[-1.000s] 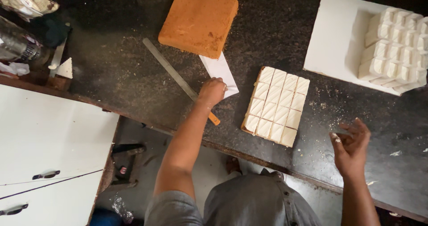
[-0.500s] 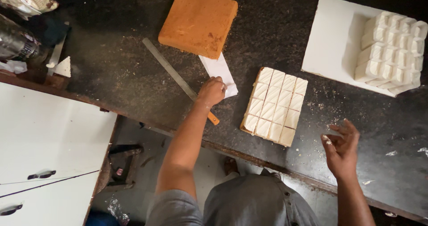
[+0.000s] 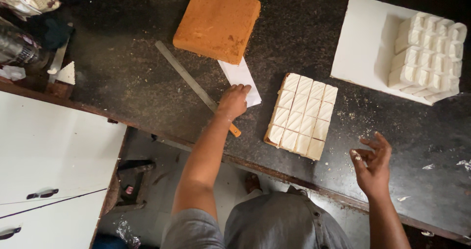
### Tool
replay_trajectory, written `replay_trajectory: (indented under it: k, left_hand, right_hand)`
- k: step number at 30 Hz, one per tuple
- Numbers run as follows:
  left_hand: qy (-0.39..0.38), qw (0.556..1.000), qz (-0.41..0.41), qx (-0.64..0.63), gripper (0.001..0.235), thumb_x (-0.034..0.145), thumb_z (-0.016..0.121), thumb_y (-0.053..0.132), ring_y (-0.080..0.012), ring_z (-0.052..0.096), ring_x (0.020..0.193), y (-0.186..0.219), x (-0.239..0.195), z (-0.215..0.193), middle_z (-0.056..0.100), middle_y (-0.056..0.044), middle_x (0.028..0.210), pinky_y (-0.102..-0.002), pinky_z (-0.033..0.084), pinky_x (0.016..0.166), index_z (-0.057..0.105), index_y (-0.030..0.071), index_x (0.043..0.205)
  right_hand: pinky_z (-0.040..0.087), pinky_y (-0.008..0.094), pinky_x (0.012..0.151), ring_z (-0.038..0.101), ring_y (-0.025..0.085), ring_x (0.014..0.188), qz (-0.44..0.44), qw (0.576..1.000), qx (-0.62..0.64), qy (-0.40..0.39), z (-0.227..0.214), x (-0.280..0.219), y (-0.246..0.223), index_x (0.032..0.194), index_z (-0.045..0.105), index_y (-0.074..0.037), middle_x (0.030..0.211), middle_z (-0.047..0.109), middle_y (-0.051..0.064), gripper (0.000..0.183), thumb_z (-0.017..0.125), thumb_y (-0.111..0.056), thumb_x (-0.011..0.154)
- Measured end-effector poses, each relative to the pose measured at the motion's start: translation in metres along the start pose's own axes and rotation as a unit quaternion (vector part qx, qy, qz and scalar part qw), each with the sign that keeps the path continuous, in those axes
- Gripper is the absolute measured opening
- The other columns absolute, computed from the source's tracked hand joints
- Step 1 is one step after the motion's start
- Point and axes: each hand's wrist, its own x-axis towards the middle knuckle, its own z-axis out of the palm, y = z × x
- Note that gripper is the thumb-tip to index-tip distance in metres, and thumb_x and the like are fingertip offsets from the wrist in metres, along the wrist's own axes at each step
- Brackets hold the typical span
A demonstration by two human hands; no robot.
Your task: The person wraps strips of cake with paper by hand, using a small spatula to spread frosting onto the paper before placing a slice of cake on top and wrapping it.
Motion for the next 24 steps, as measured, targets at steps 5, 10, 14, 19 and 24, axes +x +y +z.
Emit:
replay_trajectory:
  k: [5, 10, 14, 19, 24]
  left_hand:
    - [0.020, 0.995, 0.000, 0.101, 0.032, 0.080, 0.067, 0.009, -0.0334, 0.066, 0.096, 0.009, 0.003, 0.007, 0.069, -0.013, 0.094, -0.046, 0.053, 0.086, 0.062, 0.008, 0.111]
    - [0.117, 0.974, -0.019, 0.192, 0.035, 0.080, 0.062, 0.007, -0.0308, 0.068, 0.081, 0.004, 0.014, 0.018, 0.069, -0.010, 0.084, -0.044, 0.054, 0.071, 0.064, 0.006, 0.115]
    - [0.089, 0.982, -0.011, 0.166, 0.023, 0.085, 0.061, 0.008, -0.0317, 0.070, 0.083, -0.006, 0.031, 0.015, 0.070, -0.012, 0.085, -0.046, 0.056, 0.074, 0.067, 0.006, 0.108]
    - [0.223, 0.973, -0.061, -0.017, 0.020, 0.079, 0.066, 0.007, -0.0392, 0.069, 0.088, -0.002, 0.056, -0.071, 0.071, -0.017, 0.094, -0.049, 0.055, 0.079, 0.074, 0.006, 0.097]
    - [0.140, 0.983, 0.074, -0.088, 0.010, 0.087, 0.065, 0.006, -0.0354, 0.068, 0.094, 0.091, 0.059, -0.177, 0.072, -0.013, 0.094, -0.048, 0.055, 0.083, 0.073, 0.008, 0.091]
  right_hand:
    - [0.057, 0.038, 0.085, 0.065, 0.029, 0.109, -0.005, 1.000, -0.007, 0.003, 0.000, -0.002, -0.002, 0.157, 0.021, -0.004, 0.138, 0.051, 0.027, 0.078, 0.065, 0.001, 0.093]
    - [0.058, 0.038, 0.085, 0.066, 0.028, 0.109, -0.003, 1.000, -0.018, 0.004, -0.001, -0.003, -0.003, 0.157, 0.020, -0.003, 0.138, 0.051, 0.027, 0.078, 0.066, -0.001, 0.093]
    - [0.058, 0.037, 0.086, 0.066, 0.027, 0.110, 0.007, 1.000, -0.014, 0.004, 0.000, -0.003, -0.001, 0.156, 0.022, -0.003, 0.138, 0.052, 0.027, 0.076, 0.066, -0.001, 0.095]
    - [0.058, 0.037, 0.079, 0.065, 0.026, 0.108, 0.009, 0.999, -0.031, 0.014, 0.000, -0.005, 0.002, 0.156, 0.023, -0.004, 0.137, 0.053, 0.025, 0.077, 0.066, -0.002, 0.093]
    - [0.058, 0.038, 0.076, 0.063, 0.028, 0.117, -0.007, 1.000, -0.017, 0.014, -0.001, 0.000, -0.043, 0.158, 0.024, -0.006, 0.140, 0.055, 0.021, 0.083, 0.071, -0.008, 0.090]
